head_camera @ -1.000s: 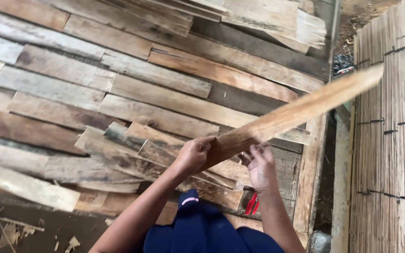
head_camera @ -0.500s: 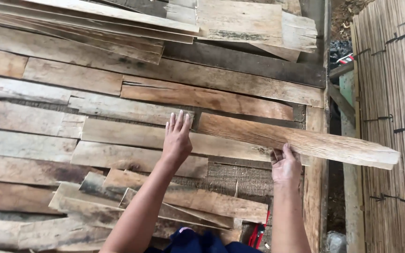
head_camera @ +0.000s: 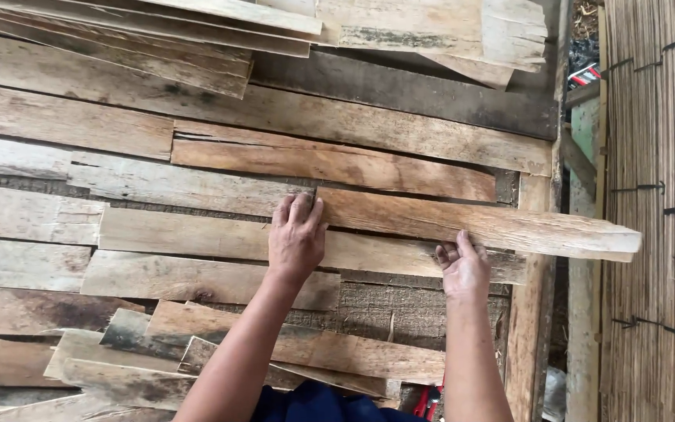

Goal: Sorting, aligning, and trimming thin wood strips on a wooden surface in a workshop.

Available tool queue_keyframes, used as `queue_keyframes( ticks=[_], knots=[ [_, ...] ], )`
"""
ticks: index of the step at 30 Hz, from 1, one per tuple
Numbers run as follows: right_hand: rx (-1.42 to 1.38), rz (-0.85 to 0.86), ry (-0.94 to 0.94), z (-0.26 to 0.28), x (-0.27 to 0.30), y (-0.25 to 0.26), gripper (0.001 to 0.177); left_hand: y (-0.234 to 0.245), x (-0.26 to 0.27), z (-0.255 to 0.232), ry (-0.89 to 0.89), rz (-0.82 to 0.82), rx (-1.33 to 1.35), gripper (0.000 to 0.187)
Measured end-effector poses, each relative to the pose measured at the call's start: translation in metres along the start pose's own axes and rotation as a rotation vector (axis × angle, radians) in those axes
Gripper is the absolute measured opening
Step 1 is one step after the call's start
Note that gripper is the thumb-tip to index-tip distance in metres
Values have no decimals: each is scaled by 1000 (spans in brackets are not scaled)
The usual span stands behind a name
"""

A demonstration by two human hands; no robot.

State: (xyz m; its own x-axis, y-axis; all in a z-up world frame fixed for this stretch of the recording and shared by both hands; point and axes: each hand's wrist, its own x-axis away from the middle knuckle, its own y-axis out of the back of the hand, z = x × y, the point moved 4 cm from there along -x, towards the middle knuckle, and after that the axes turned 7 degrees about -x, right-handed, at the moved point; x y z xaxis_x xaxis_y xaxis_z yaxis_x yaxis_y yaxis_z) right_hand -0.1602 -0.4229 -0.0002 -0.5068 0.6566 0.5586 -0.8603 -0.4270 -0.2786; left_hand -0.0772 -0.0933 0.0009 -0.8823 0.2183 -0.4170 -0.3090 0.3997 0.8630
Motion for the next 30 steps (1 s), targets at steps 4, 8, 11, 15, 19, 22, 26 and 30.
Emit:
queue_keyframes(
  ticks=[4,8,11,15,19,22,26,30],
  knots=[
    [39,12,-86,1,-8,7,31,6,-6,-5,0,-43,-61,55],
    [68,52,-186,13,-2,16,17,3,-11,-7,15,-35,-55,57],
    [176,88,-208,41,34,12,19,1,-9,-4,22,-13,-49,55],
    [271,55,62,68,26,40,12,-2,-7,-5,29,34,-70,52],
    [782,-199,614,95,-19,77,15,-13,-5,-1,48,74,-92,46],
    [1090,-334,781,105,-62,102,29,-14,-6,-2,64,100,-100,47],
    [1206,-388,682,108,-94,106,38,-9,-9,-7,81,102,-121,47],
    [1344,-436,564,94,-123,113,52,-8,-12,-10,91,114,-118,47]
  ],
)
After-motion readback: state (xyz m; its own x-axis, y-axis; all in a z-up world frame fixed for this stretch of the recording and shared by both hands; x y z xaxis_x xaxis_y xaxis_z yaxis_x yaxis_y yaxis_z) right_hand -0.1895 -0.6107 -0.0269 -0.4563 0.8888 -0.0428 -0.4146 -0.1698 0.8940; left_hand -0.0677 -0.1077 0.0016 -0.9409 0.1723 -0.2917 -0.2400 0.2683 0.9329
